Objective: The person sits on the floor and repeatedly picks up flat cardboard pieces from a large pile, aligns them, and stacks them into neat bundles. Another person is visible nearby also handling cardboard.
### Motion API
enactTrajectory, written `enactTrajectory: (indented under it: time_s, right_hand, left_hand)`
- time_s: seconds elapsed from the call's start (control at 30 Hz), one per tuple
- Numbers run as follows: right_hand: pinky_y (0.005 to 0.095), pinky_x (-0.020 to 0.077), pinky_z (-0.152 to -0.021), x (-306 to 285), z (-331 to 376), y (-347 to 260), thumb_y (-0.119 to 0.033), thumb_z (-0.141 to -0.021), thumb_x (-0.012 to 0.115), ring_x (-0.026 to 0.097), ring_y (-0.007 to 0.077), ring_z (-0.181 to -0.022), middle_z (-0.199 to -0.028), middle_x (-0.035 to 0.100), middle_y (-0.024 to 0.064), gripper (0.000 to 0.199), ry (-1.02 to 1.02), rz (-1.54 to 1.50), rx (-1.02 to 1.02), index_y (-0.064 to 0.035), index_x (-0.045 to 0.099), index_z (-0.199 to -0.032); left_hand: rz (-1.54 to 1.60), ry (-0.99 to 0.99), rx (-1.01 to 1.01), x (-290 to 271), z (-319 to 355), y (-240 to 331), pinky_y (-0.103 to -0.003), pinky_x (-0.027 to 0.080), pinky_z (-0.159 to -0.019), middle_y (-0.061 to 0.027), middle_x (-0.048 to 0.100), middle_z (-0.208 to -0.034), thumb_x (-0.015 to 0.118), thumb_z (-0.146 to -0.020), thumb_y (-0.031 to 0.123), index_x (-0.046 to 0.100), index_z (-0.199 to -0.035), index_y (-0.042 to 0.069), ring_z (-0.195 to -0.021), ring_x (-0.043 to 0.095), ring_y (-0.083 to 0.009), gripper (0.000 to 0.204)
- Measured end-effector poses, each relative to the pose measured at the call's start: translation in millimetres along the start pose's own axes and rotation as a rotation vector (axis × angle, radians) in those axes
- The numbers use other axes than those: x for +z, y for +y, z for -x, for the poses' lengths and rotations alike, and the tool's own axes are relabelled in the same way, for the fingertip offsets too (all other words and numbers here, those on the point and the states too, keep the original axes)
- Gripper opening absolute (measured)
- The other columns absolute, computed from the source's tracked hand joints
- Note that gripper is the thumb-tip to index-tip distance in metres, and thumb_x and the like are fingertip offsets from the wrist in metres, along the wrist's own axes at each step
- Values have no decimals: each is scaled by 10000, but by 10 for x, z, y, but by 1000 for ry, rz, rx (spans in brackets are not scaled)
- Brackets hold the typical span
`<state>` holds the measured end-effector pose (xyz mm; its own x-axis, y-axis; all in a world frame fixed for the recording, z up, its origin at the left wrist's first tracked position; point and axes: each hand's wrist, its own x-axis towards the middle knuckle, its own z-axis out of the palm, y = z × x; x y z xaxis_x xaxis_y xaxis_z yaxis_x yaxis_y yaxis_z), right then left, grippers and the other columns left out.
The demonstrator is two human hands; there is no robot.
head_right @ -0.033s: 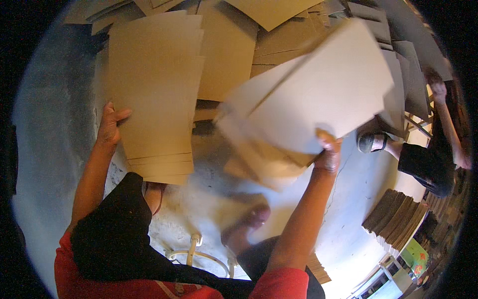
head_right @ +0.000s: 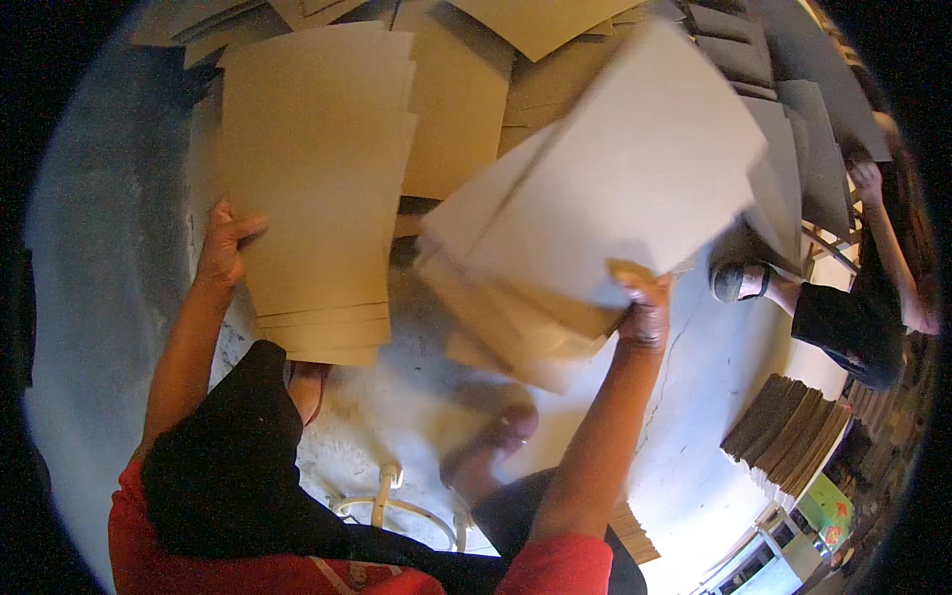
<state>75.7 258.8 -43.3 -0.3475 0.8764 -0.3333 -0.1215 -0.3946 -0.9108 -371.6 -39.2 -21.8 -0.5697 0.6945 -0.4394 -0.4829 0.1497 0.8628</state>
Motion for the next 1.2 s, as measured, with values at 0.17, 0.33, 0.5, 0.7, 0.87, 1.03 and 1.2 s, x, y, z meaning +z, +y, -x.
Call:
enactTrajectory:
  time_s: [0.17,0.33,0.5,0.7,0.87,1.03,1.2]
  right_hand:
    - [339,529,-778,1167,544,-106,-21,-655,717,643,220,-858,-979,661,122,472,-139,544,115,36,560,-1096]
    - [435,362,-1042,2537,1069,293,-240,-764,747,429,401,-1267,-1349,433,299,826,-481,929,-334,38,309,-1407]
    - [410,401,-1003,2802,1134,800,-169,-765,727,505,335,-1187,-1318,482,249,652,-714,811,-212,-53,458,-1348]
    - [347,506,-688,2156,170,973,-137,-747,735,644,205,-833,-1035,666,173,511,84,662,-244,-28,572,-1218]
    - [387,501,-723,2013,-689,807,-222,-663,796,650,275,-901,-1026,662,193,580,190,1098,-255,-30,584,-1168]
    - [293,501,-660,1976,-1045,911,-84,-712,744,647,181,-735,-865,700,114,369,46,901,-119,50,640,-1040]
    - [285,488,-612,1622,-779,798,-24,-733,701,598,141,-633,-772,672,74,235,144,889,-322,44,656,-954]
  left_hand:
    - [-183,0,12,447,111,-125,-327,519,-796,-74,632,-984,673,-772,70,552,-1125,-11,-872,623,-176,382]
    - [2,-65,-152,531,285,-330,-336,472,-904,-81,590,-1114,722,-818,283,500,-1204,22,-1025,572,-187,516]
    - [111,-155,-102,570,380,-328,-310,507,-759,-85,642,-954,711,-770,153,579,-1064,-11,-853,626,-168,362]
    - [15,11,-126,129,221,-682,-323,519,-652,-79,639,-823,695,-622,32,608,-934,-18,-683,631,-189,328]
    - [222,174,-23,-66,303,-496,-339,531,-667,-73,625,-805,684,-625,25,604,-927,-8,-698,628,-200,314]
    - [192,303,101,-532,124,-324,-359,540,-702,-93,625,-837,661,-665,4,583,-940,-8,-752,635,-216,286]
    - [185,364,48,-655,51,-345,-379,550,-725,-119,622,-899,651,-685,-49,552,-983,-35,-808,640,-253,314]
